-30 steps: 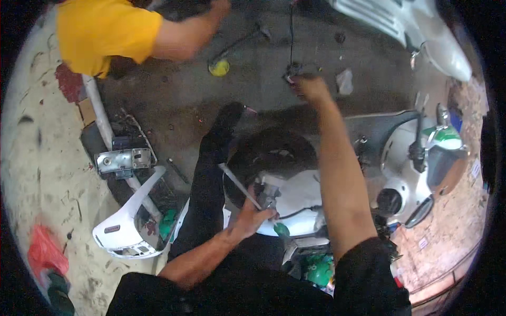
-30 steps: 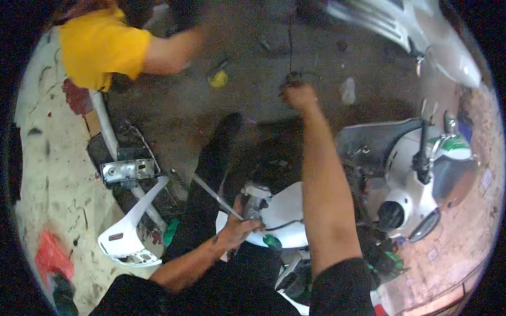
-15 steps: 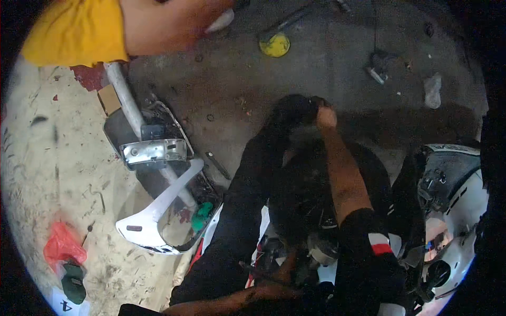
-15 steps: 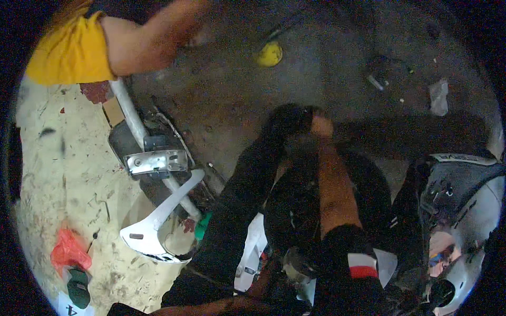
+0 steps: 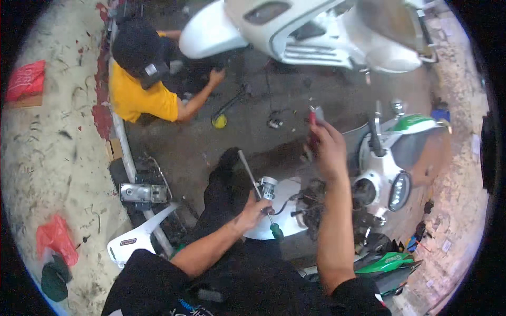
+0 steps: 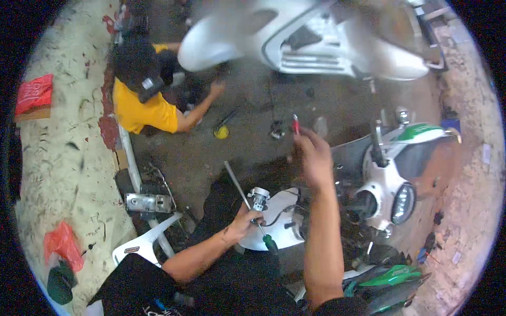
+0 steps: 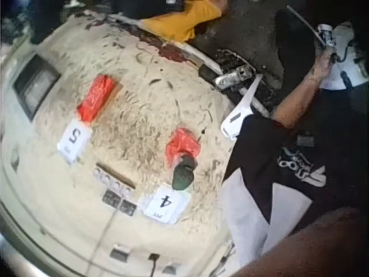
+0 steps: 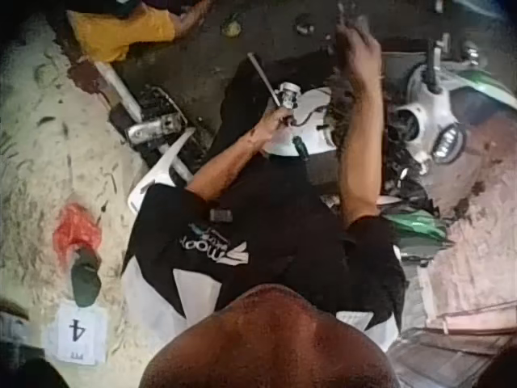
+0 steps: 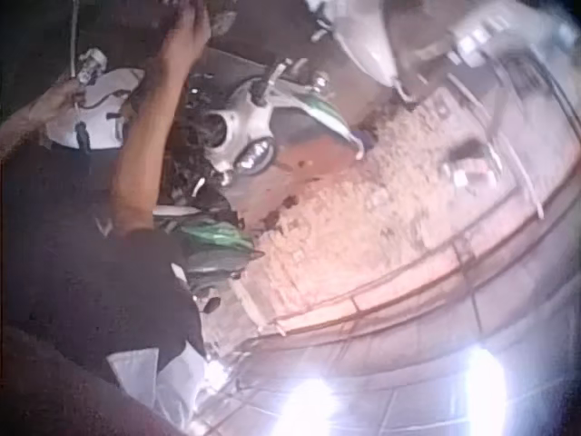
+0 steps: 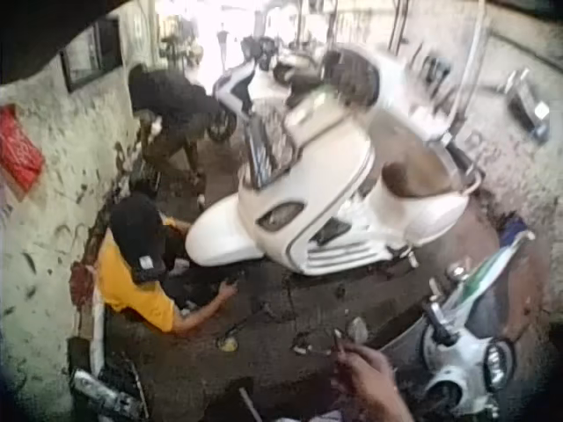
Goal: The person uses a screwdriver on a scooter's steering column, then works on an ignition lock mechanism by inserting a key and adjusting it with a screwdriver by hand.
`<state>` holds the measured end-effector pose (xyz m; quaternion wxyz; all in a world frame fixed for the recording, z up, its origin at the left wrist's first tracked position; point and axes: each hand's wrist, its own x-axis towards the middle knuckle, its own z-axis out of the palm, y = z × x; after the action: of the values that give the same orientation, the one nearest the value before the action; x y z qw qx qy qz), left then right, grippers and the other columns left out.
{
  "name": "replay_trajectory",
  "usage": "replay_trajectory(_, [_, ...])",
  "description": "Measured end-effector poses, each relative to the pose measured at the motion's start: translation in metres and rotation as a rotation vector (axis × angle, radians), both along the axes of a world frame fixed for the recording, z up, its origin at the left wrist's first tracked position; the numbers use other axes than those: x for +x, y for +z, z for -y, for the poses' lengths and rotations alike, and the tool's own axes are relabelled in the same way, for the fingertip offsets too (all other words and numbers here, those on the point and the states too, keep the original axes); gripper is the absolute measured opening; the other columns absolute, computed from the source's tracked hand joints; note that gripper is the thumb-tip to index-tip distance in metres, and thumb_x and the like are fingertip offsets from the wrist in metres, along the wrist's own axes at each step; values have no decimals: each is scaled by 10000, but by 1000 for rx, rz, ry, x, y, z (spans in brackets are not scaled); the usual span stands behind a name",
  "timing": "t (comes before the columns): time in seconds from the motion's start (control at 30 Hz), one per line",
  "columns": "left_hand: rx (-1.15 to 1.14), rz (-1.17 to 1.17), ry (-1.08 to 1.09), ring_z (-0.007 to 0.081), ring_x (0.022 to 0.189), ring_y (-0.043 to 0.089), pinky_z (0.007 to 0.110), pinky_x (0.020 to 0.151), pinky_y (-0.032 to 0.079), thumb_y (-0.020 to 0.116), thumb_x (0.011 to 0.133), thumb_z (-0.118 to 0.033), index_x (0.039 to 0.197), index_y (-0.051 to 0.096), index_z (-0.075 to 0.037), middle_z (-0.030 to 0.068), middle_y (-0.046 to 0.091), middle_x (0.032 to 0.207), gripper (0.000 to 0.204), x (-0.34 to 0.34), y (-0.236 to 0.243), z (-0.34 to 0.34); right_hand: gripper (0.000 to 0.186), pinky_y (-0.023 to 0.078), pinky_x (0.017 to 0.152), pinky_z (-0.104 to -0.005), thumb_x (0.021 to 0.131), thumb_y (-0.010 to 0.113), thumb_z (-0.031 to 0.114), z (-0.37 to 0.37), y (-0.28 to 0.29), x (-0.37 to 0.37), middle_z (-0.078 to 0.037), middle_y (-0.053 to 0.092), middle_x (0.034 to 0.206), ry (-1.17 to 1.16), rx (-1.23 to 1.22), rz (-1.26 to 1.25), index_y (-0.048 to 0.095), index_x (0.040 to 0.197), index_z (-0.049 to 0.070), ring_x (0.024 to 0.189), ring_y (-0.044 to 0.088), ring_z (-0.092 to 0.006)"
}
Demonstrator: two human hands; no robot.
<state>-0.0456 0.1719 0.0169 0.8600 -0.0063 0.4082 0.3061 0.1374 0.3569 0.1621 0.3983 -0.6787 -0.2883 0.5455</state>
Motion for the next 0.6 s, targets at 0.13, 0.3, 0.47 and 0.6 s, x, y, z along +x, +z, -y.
replay_trajectory(0.13, [105,-59,-37,194,773,569,348,573,506,688,726,5,1299,245,-88,124,508,1049,730,21,19,-7,240,484,634,-304,789,673,83,117,221,-21,-91,618,808,378,299,-19,625,1002,-18,672,606,-174])
replay_trajectory(0.3, [243,-137,-286,224,730,603,349,541,519,686,720,28,1254,276,-17,124,559,960,674,71,61,-20,261,512,747,-401,878,538,126,221,351,-71,-233,588,1054,1062,728,-81,640,1014,-71,906,600,-338])
replay_trajectory(0.47, [223,-207,-372,236,647,610,369,480,518,726,710,-33,1305,191,-14,163,557,950,800,69,86,-16,254,504,712,-375,845,632,116,278,334,-59,-133,622,940,785,754,-139,671,1061,-13,790,606,-277])
replay_trajectory(0.6, [272,-170,-391,217,622,602,373,489,514,708,745,-61,1297,239,-6,151,578,911,726,73,88,-5,289,504,664,-340,783,715,122,302,349,-51,-101,639,895,675,818,156,705,1062,45,808,618,-236])
